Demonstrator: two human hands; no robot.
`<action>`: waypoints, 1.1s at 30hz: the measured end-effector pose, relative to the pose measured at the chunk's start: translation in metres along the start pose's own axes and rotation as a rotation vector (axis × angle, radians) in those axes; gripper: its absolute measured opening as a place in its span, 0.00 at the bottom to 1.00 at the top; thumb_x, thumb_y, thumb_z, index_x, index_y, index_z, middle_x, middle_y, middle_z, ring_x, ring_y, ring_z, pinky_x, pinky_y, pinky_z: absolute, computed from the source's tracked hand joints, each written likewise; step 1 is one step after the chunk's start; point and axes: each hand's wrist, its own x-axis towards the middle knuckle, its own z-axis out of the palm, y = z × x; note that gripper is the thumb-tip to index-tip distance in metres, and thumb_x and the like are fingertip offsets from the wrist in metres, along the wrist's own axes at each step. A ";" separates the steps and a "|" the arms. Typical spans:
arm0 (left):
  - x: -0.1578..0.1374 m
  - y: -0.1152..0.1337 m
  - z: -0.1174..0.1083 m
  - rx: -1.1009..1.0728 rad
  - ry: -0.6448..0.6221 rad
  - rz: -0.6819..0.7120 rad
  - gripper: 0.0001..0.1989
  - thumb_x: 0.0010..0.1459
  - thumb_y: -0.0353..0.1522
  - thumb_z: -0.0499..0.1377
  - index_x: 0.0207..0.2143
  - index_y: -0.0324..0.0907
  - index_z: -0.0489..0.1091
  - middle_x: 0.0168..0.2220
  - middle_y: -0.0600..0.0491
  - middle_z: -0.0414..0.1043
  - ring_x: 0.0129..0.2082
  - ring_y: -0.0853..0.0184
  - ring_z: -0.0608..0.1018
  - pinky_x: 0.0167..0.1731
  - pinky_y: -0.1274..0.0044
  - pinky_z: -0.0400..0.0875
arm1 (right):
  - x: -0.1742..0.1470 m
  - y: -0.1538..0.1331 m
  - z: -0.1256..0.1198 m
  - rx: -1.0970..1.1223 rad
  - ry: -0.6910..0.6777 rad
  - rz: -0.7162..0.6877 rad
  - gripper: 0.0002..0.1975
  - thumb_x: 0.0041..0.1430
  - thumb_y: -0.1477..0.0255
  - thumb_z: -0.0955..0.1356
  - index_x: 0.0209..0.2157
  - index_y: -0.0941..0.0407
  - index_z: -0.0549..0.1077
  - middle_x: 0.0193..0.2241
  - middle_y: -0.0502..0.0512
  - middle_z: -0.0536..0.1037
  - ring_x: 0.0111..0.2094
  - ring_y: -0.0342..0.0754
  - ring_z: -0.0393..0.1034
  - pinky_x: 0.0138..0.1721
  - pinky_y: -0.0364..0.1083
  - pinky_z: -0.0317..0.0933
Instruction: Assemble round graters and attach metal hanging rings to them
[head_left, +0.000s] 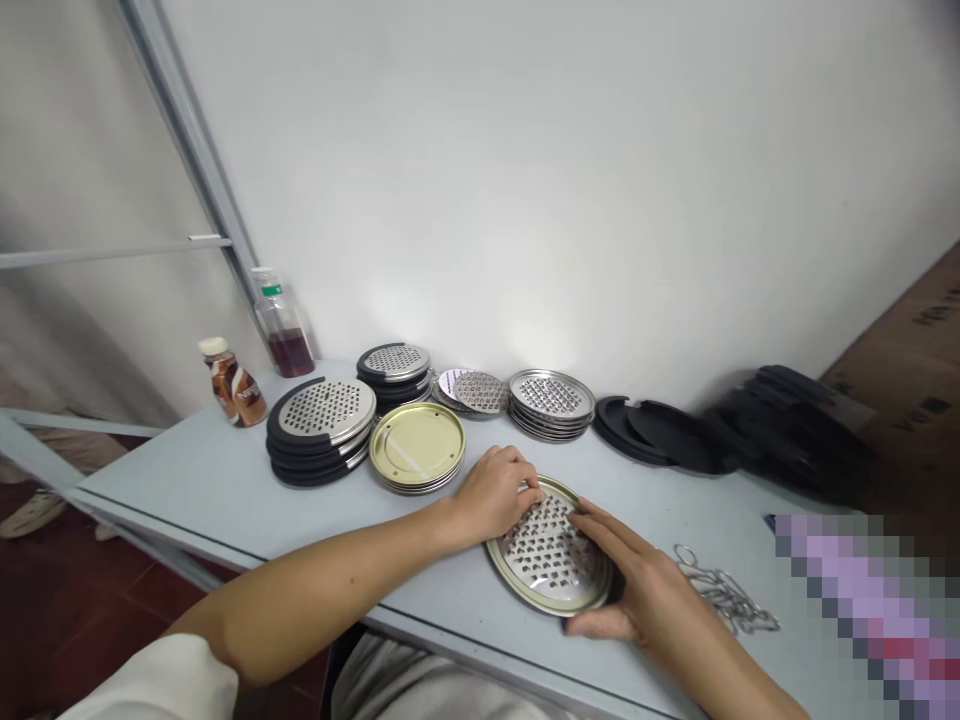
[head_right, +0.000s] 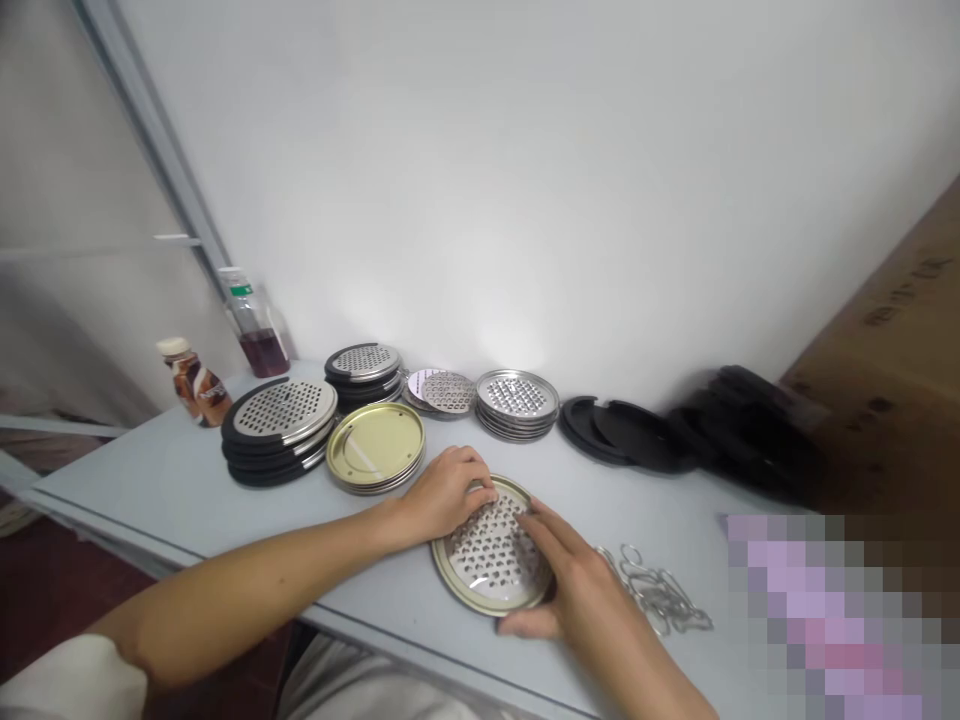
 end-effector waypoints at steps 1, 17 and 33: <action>0.000 0.000 -0.001 -0.001 -0.009 0.002 0.09 0.58 0.37 0.60 0.32 0.41 0.75 0.37 0.50 0.72 0.40 0.63 0.72 0.44 0.73 0.65 | -0.001 0.003 0.002 -0.006 0.010 -0.005 0.47 0.35 0.45 0.72 0.54 0.59 0.69 0.56 0.70 0.67 0.51 0.65 0.68 0.49 0.56 0.67; -0.008 -0.007 -0.022 -0.208 -0.102 0.030 0.17 0.63 0.41 0.52 0.48 0.41 0.69 0.46 0.49 0.73 0.47 0.63 0.73 0.49 0.73 0.64 | 0.010 0.002 -0.015 0.038 -0.095 -0.065 0.46 0.32 0.49 0.75 0.52 0.59 0.71 0.55 0.70 0.68 0.51 0.65 0.68 0.49 0.53 0.66; -0.018 -0.013 -0.046 -0.265 -0.534 0.183 0.66 0.28 0.50 0.72 0.66 0.50 0.39 0.66 0.45 0.40 0.65 0.49 0.45 0.62 0.61 0.47 | 0.081 0.048 -0.046 0.048 0.274 0.233 0.12 0.58 0.68 0.63 0.32 0.56 0.78 0.28 0.54 0.81 0.27 0.48 0.74 0.32 0.43 0.63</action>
